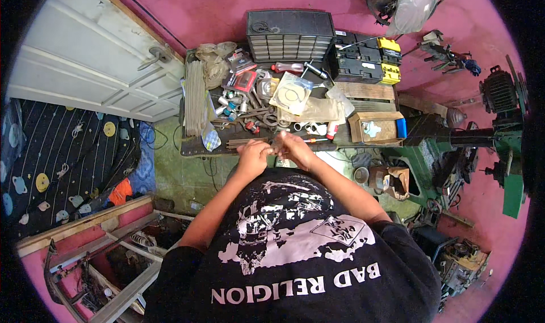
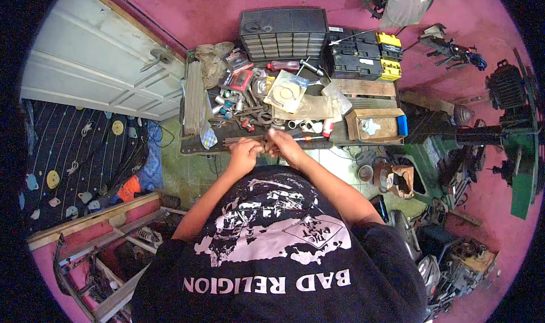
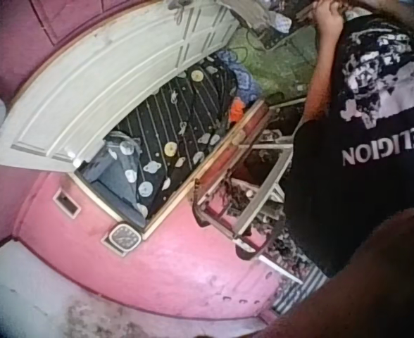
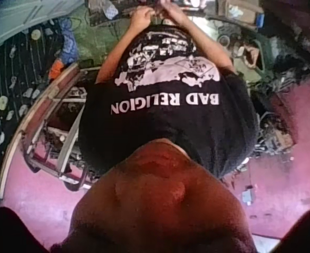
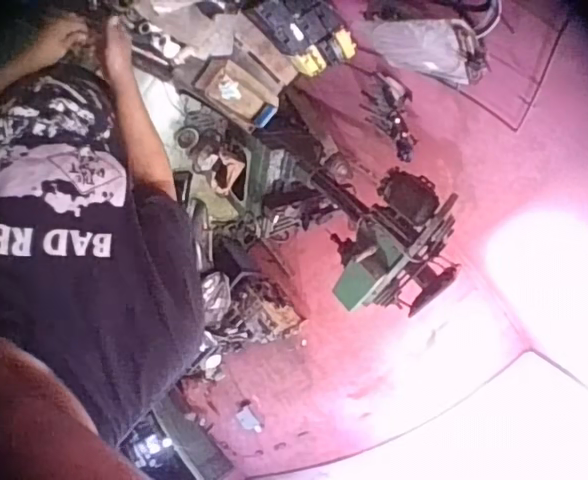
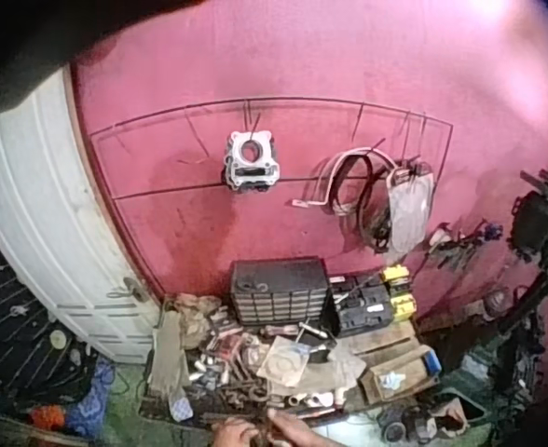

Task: The person stands at a cluttered workbench and repeatedly picks up thin metal rods, inspecting them by hand. They align the rods into a neat stack and place them on a toolbox. The person then moves several small bottles and a plastic bag to clear the workspace.

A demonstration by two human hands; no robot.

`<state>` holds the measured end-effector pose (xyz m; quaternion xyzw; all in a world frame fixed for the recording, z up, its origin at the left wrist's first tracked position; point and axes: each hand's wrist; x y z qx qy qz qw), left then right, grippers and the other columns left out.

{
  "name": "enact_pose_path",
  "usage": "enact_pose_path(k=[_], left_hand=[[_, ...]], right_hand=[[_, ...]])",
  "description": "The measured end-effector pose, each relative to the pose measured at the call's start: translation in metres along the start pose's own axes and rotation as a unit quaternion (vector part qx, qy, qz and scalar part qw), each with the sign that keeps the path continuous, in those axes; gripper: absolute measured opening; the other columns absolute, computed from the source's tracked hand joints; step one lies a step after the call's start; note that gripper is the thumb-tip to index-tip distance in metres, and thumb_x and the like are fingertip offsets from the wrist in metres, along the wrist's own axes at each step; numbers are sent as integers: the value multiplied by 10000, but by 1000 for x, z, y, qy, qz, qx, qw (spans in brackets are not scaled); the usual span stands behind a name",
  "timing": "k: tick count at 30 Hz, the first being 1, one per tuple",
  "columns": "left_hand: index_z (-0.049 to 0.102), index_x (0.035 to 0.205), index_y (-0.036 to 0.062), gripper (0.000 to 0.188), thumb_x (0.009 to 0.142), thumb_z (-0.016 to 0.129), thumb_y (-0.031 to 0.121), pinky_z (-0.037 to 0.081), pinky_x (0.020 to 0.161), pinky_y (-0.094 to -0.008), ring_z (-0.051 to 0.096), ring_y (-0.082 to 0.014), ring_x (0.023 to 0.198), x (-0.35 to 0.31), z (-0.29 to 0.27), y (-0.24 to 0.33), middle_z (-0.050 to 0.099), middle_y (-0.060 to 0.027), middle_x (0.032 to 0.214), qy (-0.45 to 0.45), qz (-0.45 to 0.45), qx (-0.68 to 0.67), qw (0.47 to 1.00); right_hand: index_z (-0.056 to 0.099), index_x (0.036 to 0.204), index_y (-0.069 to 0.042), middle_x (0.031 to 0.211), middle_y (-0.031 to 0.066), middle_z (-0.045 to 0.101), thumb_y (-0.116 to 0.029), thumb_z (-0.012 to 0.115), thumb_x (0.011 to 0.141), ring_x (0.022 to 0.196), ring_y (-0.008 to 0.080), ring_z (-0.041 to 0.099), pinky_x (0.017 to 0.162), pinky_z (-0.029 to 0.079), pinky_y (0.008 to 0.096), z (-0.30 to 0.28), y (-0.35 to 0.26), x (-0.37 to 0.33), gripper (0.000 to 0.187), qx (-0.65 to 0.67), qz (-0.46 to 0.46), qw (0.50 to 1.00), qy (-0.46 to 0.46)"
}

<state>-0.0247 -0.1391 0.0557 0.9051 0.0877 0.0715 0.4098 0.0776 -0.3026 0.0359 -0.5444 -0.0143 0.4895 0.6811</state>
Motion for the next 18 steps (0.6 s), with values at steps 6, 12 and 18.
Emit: enact_pose_path(k=[6, 12, 18], left_hand=[[739, 891, 57, 204, 903, 662, 246, 444, 883, -420, 615, -297, 971, 1, -1, 7, 714, -93, 886, -41, -25, -16, 999], [754, 919, 86, 193, 928, 668, 258, 458, 810, -378, 625, -269, 860, -2, -11, -2, 697, -80, 819, -43, 26, 72, 996], [725, 841, 28, 231, 951, 654, 218, 452, 634, -314, 537, -125, 634, -7, 4, -16, 611, -12, 679, -102, -101, -191, 971]], right_hand=[[714, 917, 8, 800, 17, 698, -218, 698, 965, 716, 70, 586, 667, 493, 256, -7, -9, 3, 231, -182, -141, 970, 83], [678, 885, -33, 802, -1, 655, -258, 634, 1006, 716, 86, 569, 700, 469, 249, -9, -36, -13, 259, -130, -75, 988, 28], [646, 981, -24, 874, 71, 668, -257, 492, 1072, 749, 159, 607, 728, 509, 315, -13, 1, -3, 293, 178, -44, 982, -48]])
Point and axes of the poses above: each hand's wrist, its own x-axis towards the middle knuckle, its own z-axis out of the palm, y = z × x
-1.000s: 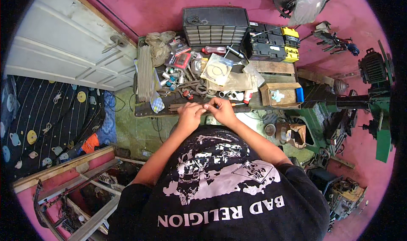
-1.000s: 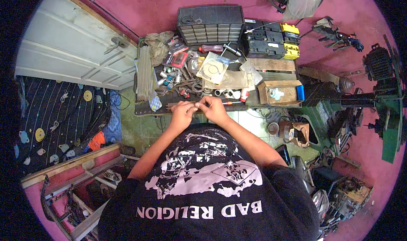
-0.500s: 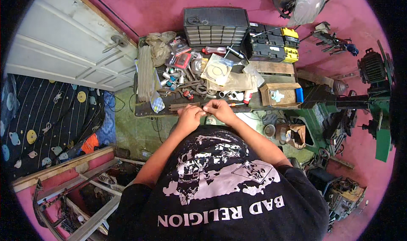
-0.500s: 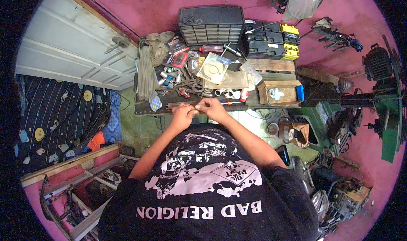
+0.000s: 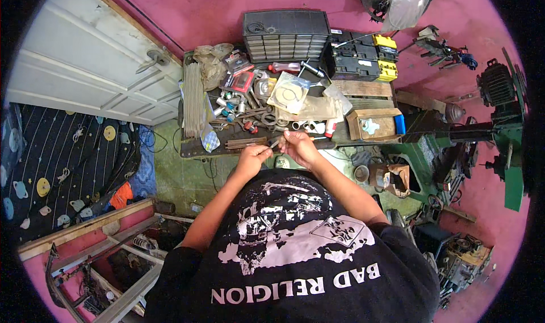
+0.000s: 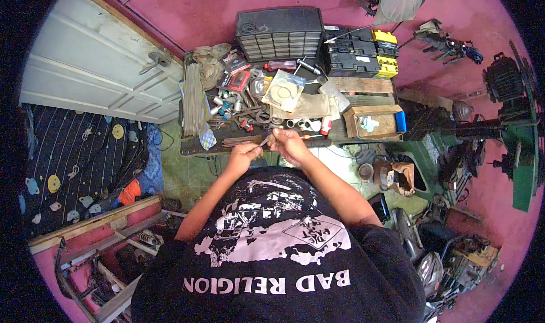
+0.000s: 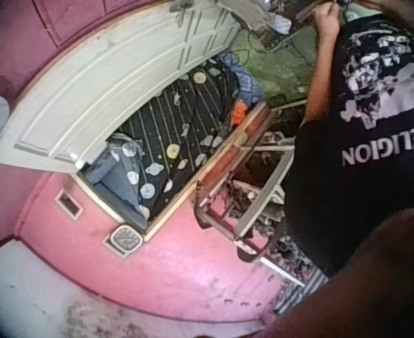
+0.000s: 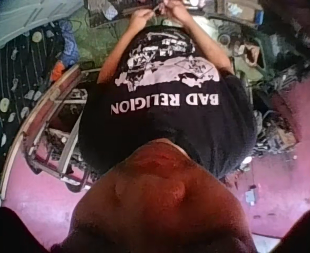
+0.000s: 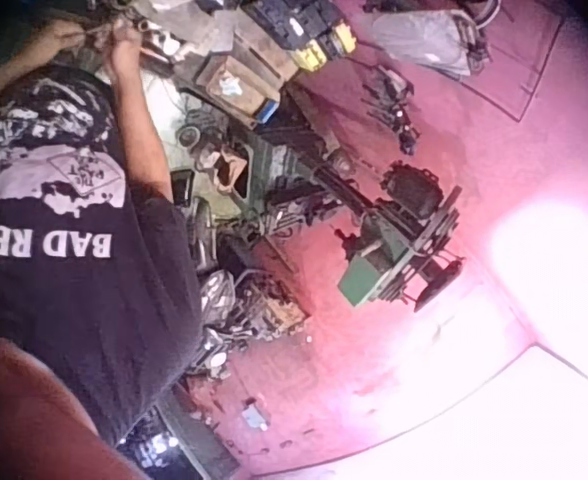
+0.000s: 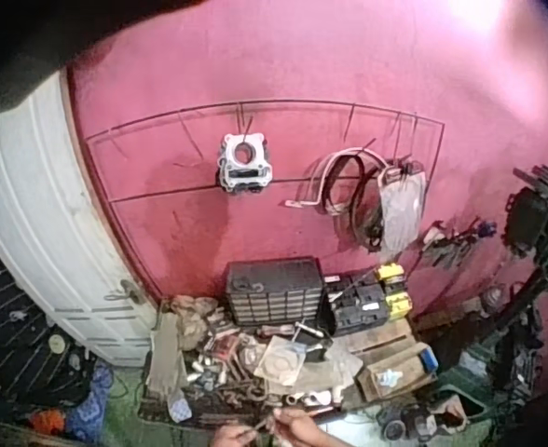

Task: The person stands at a cluttered workbench and repeatedly picks up thin metal rods, inspecting them by hand. They align the rods into a neat stack and place them on a toolbox. The person then moves several small bottles and a plastic bag to clear the workspace.

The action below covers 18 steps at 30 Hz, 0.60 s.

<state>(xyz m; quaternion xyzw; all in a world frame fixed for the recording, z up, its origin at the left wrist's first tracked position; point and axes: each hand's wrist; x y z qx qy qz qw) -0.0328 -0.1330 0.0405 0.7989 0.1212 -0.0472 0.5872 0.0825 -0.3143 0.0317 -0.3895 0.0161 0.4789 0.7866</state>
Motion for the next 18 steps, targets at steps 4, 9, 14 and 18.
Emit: enact_pose_path(k=[4, 9, 14, 18], left_hand=[[712, 813, 10, 240, 950, 644, 195, 435, 637, -285, 532, -102, 658, 1, -4, 0, 605, -7, 684, -11, -49, -25, 998], [707, 805, 6, 251, 948, 638, 201, 418, 612, -287, 519, -107, 634, -2, -2, -4, 589, -12, 666, -14, -64, -9, 998], [705, 788, 21, 250, 921, 669, 229, 408, 570, -334, 494, -127, 570, 1, -1, -5, 530, -34, 596, 0, -29, 18, 999], [695, 765, 14, 266, 921, 665, 227, 406, 575, -327, 501, -127, 578, 2, 1, -13, 540, -37, 597, 0, -18, -29, 999]], right_hand=[[601, 1113, -17, 874, 62, 628, -320, 396, 1096, 729, 183, 593, 719, 517, 315, -22, 28, 5, 366, 289, 114, 948, -73], [634, 1079, -13, 849, 59, 647, -433, 407, 1081, 729, 160, 610, 703, 521, 303, -8, 13, -2, 477, 63, 107, 991, 39], [672, 991, 2, 829, 83, 690, -408, 516, 1049, 703, 158, 639, 695, 532, 279, 2, 1, -3, 443, -108, 47, 993, 24], [663, 1014, 22, 824, 101, 692, -343, 515, 1054, 712, 181, 641, 717, 532, 294, -5, 7, -2, 396, 60, 78, 995, -1]])
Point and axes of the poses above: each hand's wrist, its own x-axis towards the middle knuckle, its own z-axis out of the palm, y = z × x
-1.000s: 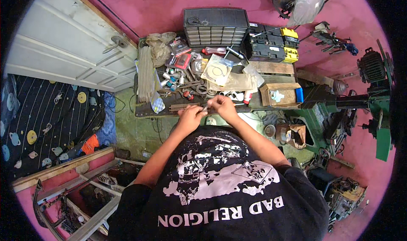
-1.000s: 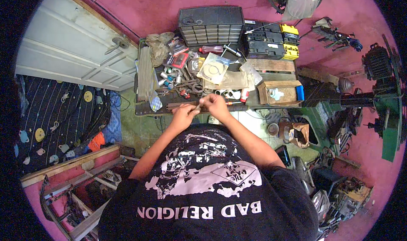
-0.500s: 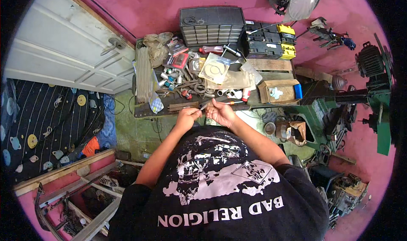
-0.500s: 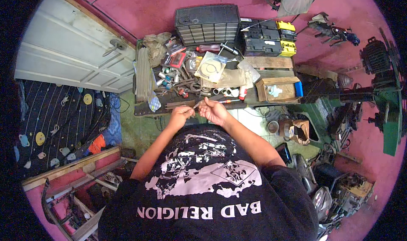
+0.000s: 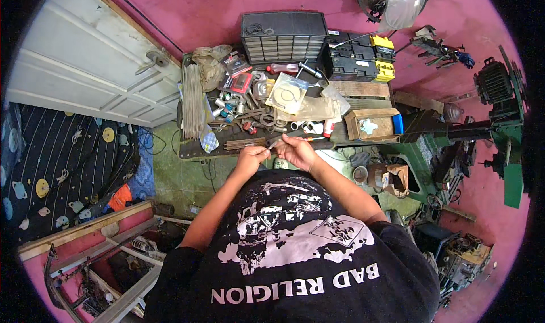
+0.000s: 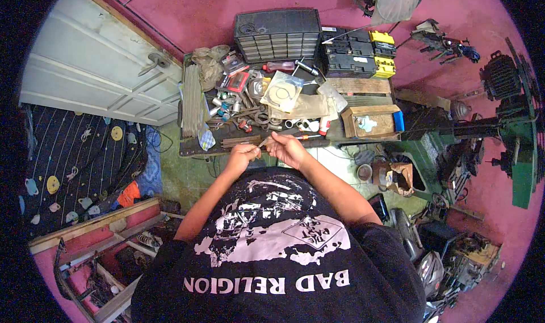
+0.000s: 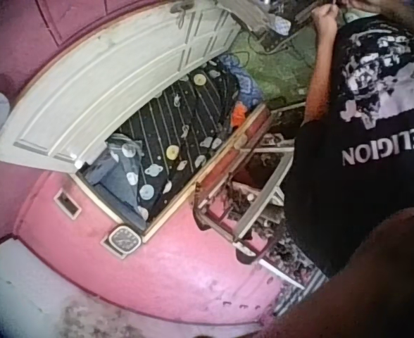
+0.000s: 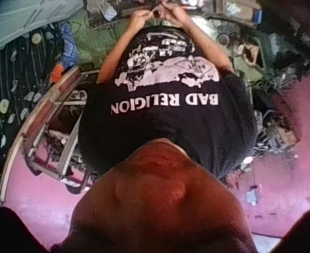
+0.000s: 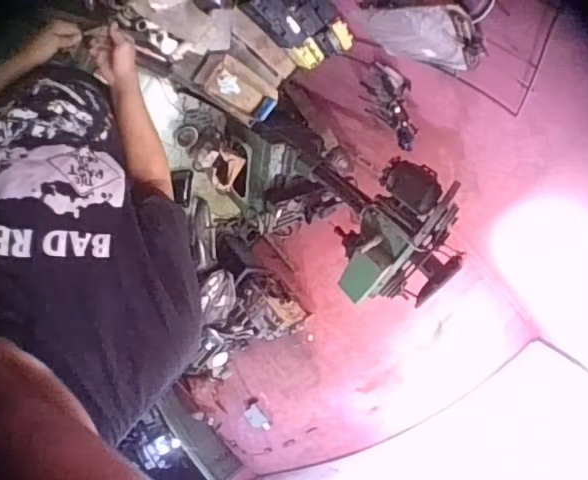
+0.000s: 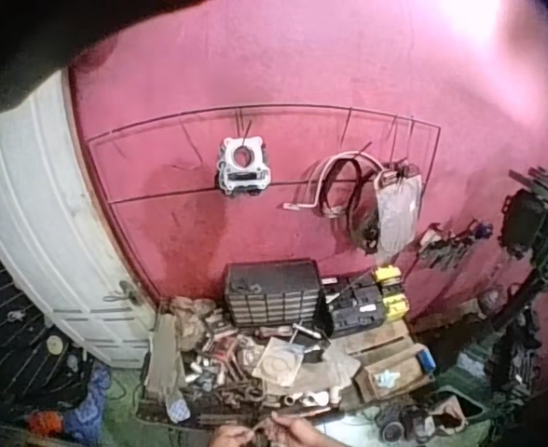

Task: The person stands at a cluttered workbench and repeatedly picks up thin metal rods, inspecting them by hand. They align the rods into a neat stack and place them on a toolbox. The person then moves several small bottles and a plastic bag to clear the workspace.

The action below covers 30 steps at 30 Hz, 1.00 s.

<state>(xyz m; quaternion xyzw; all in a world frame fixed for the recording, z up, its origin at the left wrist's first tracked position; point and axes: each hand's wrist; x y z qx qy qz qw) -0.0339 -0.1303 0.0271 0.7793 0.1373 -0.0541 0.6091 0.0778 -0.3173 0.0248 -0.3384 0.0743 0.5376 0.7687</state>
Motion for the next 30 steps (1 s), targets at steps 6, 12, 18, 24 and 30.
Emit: enact_pose_path(k=[6, 12, 18, 24, 30], left_hand=[[649, 730, -18, 316, 948, 631, 210, 394, 596, -295, 496, -114, 618, 0, -4, -1, 575, -24, 661, -13, -55, -163, 985], [659, 732, -12, 332, 955, 618, 231, 386, 574, -308, 491, -118, 584, -1, -1, -6, 541, -28, 597, -51, -27, -32, 998], [653, 741, -24, 318, 947, 615, 216, 404, 601, -307, 515, -129, 604, -6, 3, -7, 578, -43, 635, -43, -8, -64, 997], [640, 735, -26, 348, 957, 607, 240, 407, 639, -307, 525, -148, 653, -12, 6, -24, 579, -47, 671, -44, 4, -145, 988], [619, 705, -16, 331, 940, 596, 216, 373, 639, -297, 492, -141, 663, 0, -2, -5, 539, -27, 675, -35, 18, -165, 986]], right_hand=[[633, 1050, 20, 872, 117, 672, -364, 409, 1075, 790, 224, 633, 786, 523, 369, -23, 22, 10, 445, 232, 64, 965, -104], [653, 1059, 22, 814, 95, 693, -493, 459, 1051, 739, 163, 655, 732, 527, 300, 9, -2, -1, 550, -128, 13, 991, 38], [635, 1103, 100, 863, 146, 707, -302, 549, 1039, 774, 223, 682, 769, 549, 339, 0, -1, 0, 416, -27, -3, 999, -28], [541, 1267, 117, 1102, 195, 702, -272, 454, 1075, 1012, 270, 680, 929, 529, 396, -16, 9, 1, 442, 92, 58, 981, -160], [585, 1226, 57, 1094, 130, 696, -472, 428, 1059, 969, 225, 656, 880, 525, 388, -5, 3, -6, 577, -8, 41, 995, -91]])
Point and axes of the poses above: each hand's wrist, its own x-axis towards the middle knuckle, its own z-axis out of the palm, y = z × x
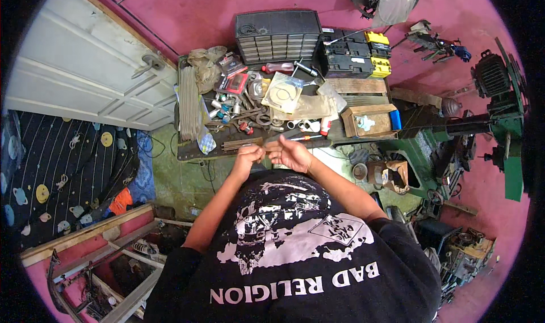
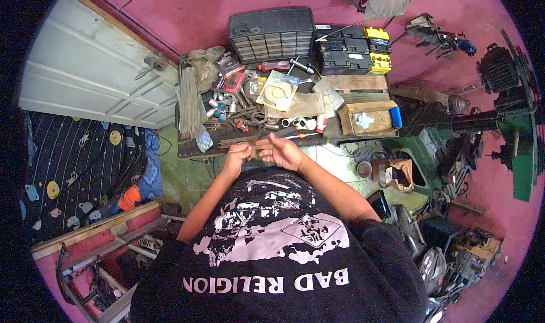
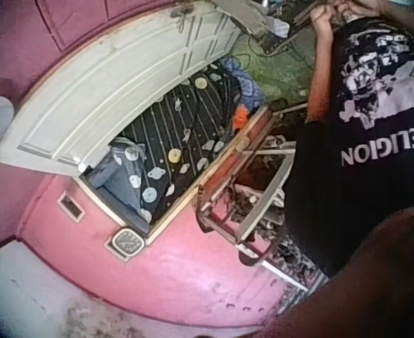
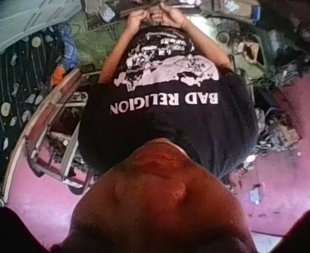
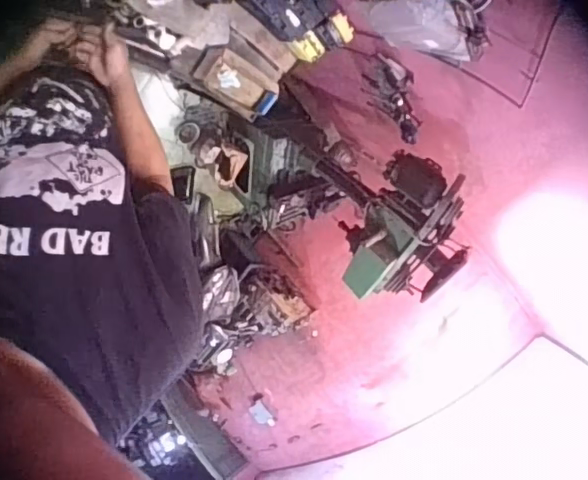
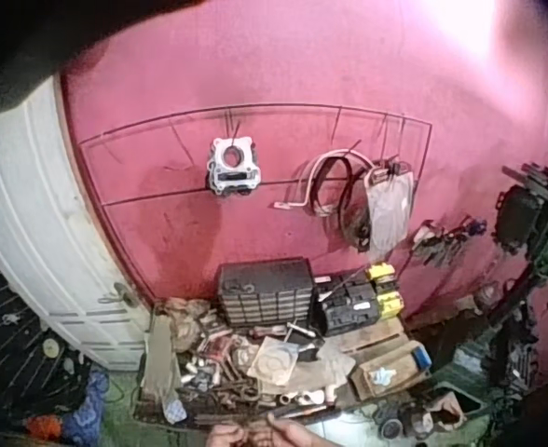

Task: The person stands at a cluttered workbench and repeatedly picks up thin metal rods, inspecting them by hand. They align the rods into a neat stack and place them on a toolbox. The person then moves several small bottles and a plastic bag to clear the workspace.

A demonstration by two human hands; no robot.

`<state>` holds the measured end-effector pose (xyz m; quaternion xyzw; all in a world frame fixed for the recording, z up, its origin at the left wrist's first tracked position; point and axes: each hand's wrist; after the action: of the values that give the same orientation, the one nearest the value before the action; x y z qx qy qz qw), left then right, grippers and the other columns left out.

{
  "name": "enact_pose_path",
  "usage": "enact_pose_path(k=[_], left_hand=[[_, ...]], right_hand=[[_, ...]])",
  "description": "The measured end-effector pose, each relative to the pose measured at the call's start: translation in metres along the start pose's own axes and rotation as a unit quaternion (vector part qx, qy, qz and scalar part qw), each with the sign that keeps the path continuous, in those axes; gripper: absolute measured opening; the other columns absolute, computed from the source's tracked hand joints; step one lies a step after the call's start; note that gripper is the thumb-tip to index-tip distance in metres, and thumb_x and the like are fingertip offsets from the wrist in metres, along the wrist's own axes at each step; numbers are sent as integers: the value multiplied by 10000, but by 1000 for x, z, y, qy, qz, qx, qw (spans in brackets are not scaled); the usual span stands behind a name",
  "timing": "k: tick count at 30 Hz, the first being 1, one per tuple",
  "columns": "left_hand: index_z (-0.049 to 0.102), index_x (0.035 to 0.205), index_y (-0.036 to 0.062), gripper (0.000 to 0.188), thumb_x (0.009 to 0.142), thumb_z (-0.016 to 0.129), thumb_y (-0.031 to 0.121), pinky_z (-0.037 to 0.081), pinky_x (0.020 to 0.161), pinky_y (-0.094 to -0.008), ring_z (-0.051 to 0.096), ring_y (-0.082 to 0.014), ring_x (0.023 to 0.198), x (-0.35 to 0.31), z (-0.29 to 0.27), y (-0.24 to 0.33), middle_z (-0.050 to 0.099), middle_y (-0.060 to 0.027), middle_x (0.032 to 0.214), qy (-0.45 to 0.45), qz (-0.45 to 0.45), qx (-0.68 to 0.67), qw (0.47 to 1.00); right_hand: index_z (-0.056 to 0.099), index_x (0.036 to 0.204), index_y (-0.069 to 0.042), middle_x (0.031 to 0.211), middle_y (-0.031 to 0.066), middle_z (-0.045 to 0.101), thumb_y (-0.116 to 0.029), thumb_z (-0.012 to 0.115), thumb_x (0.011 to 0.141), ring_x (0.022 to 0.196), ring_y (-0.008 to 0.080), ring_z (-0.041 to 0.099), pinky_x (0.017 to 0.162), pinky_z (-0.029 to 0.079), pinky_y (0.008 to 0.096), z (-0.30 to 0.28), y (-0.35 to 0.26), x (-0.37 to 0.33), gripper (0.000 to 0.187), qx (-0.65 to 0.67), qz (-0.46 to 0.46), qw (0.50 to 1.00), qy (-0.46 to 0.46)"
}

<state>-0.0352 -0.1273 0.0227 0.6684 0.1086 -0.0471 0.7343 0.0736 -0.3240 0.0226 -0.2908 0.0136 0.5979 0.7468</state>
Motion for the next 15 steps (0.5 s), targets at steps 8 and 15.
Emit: enact_pose_path(k=[8, 15], left_hand=[[645, 745, -35, 342, 948, 593, 236, 393, 677, -306, 520, -153, 685, -3, 1, 8, 592, -62, 682, -62, -7, 82, 995], [617, 746, 7, 336, 977, 568, 246, 369, 651, -285, 479, -130, 660, -7, 10, -21, 560, -36, 696, 9, -76, -212, 974]], right_hand=[[655, 904, 23, 866, 164, 684, -444, 472, 1053, 817, 233, 656, 744, 512, 335, 9, -14, -7, 524, -102, -14, 995, 7], [649, 1105, 37, 1027, 142, 688, -227, 534, 1015, 902, 222, 640, 806, 517, 361, 45, -20, -11, 302, 62, -33, 997, -32]])
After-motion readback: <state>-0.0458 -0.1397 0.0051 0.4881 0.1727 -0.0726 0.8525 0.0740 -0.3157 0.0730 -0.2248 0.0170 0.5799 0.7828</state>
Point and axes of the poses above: each hand's wrist, its own x-axis towards the middle knuckle, its own z-axis out of the palm, y = z × x
